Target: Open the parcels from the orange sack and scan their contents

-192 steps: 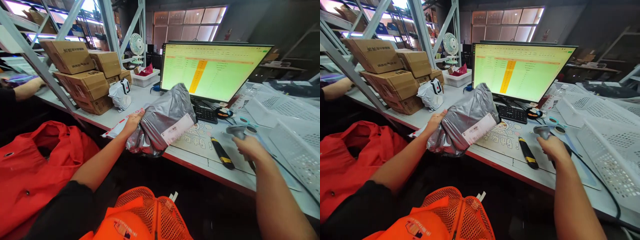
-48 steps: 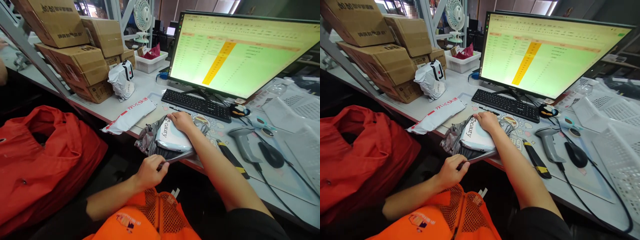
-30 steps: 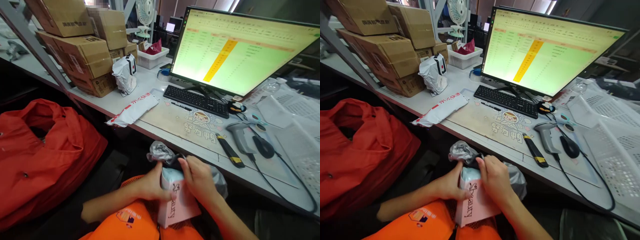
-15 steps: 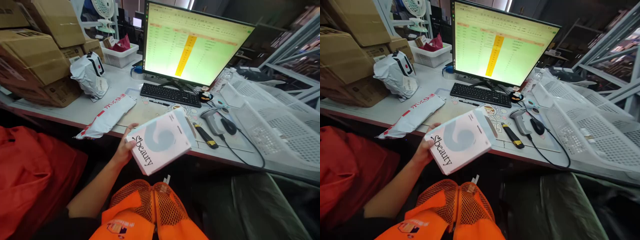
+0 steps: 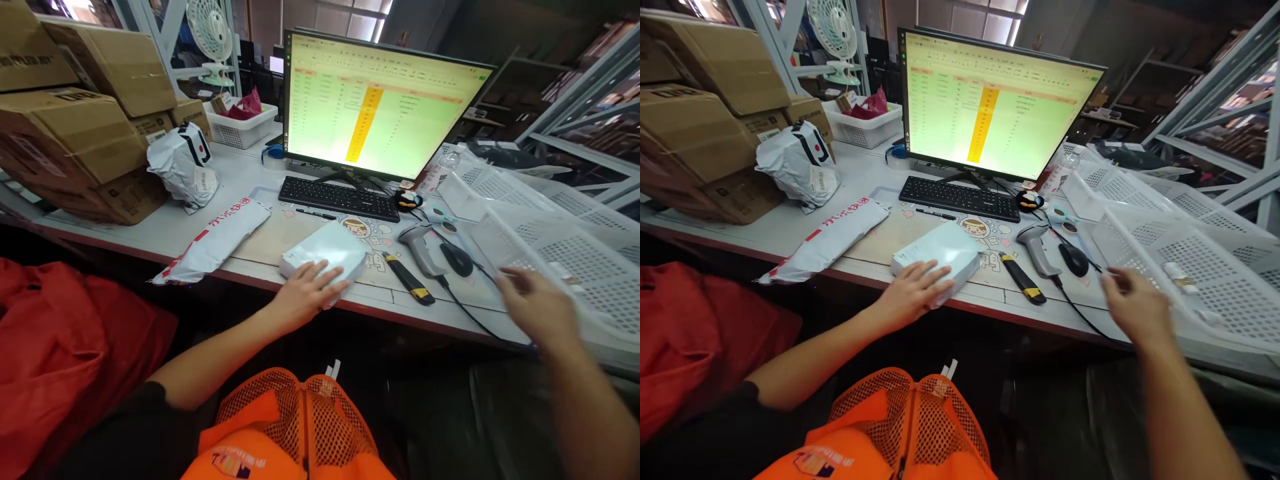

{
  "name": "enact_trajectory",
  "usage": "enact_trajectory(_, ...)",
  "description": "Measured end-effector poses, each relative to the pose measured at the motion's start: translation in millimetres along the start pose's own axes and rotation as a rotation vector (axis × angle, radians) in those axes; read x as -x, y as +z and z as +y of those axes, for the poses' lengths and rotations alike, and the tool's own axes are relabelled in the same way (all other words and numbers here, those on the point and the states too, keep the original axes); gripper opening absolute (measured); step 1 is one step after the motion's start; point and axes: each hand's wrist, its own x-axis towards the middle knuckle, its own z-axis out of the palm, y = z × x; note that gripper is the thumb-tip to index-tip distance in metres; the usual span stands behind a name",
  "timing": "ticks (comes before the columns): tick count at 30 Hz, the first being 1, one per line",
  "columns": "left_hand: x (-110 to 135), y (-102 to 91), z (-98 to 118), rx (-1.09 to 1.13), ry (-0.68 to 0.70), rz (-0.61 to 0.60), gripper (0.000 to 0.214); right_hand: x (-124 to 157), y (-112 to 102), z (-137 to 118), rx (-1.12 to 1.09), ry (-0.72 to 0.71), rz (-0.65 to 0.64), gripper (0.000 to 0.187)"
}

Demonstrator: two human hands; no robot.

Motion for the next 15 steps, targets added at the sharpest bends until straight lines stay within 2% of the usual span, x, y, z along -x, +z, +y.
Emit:
enact_trajectory(2,-7,12.0,13,-0.039,-0.021,-0.062,0.060,-18,29,-31,0.053,-0.073,-0.136,0.052)
enact_trajectory(4,-10,14.6,21,-0.014,-0.023,-0.065,0.064,-33,58,-61,0.122,-0.113,-0.230,0.066)
enact_trajectory(6,-8,8.7,19,0.071,0.018,-0.028,0.071,-43,81,-84,0.164,-0.077,-0.231,0.071)
enact_trajectory(8,-2,-1.2,7,0.147,0.016,0.077,0.067,-51,95,-98,0.189,-0.055,-0.210,0.066)
enact_trajectory(11,8,-12.8,-25,0.184,-0.136,0.242,0.060,-59,94,-110,0.228,-0.055,-0.211,0.056)
enact_trajectory(13,13,-15.0,-46,0.222,-0.223,0.235,0.071,-60,76,-115,0.209,-0.061,-0.228,0.050)
enact_trajectory(15,14,-14.0,-60,0.292,-0.278,0.153,0.086,-57,47,-119,0.101,-0.085,-0.315,0.039)
